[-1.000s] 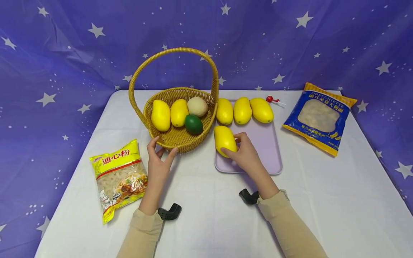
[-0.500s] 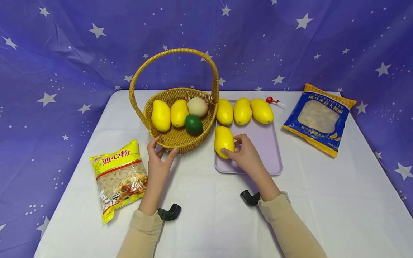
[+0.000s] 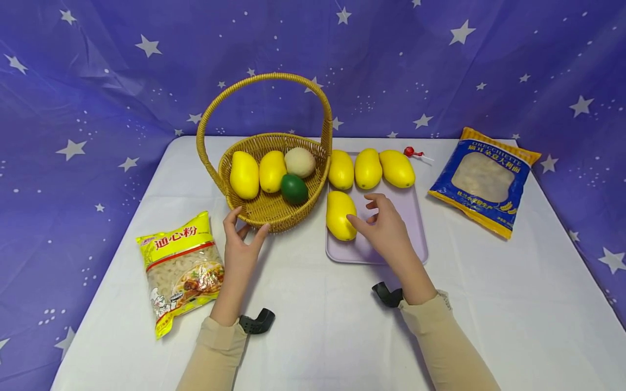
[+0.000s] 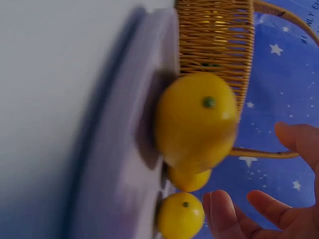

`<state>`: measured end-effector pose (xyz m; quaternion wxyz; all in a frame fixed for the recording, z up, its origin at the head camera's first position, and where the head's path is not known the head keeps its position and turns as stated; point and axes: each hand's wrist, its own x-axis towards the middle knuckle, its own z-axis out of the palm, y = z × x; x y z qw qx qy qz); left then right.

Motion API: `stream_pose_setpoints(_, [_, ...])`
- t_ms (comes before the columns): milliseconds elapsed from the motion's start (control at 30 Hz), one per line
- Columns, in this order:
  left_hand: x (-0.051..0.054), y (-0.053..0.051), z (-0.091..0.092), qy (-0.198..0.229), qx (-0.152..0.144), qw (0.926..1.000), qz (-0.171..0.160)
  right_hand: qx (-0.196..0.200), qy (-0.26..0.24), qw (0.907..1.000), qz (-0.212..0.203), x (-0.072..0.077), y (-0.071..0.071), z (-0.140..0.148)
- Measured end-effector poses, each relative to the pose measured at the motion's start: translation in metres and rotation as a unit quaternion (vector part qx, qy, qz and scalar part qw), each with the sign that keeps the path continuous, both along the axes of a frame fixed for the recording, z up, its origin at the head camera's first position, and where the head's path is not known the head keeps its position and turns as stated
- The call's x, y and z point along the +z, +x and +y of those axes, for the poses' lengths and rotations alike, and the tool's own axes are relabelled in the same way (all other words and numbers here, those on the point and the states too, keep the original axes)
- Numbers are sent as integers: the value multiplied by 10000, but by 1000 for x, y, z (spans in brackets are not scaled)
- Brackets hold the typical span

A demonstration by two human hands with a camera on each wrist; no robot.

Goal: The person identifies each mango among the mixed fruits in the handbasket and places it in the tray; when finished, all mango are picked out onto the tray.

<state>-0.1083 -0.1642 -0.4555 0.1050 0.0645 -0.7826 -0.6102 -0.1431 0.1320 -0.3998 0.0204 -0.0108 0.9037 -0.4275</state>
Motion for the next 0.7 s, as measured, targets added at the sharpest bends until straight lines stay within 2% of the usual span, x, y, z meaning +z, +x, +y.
stream_pose_setpoints(367, [3, 0, 0, -4, 16, 10000, -4, 298, -172, 9986, 398, 26, -1, -16])
stream_pose_setpoints(533, [2, 0, 0, -32, 36, 10000, 6, 537, -224, 9968, 549, 34, -8, -32])
stream_pose_setpoints(700, [2, 0, 1, -47, 73, 10000, -30, 831, -42, 9944, 646, 41, -20, -52])
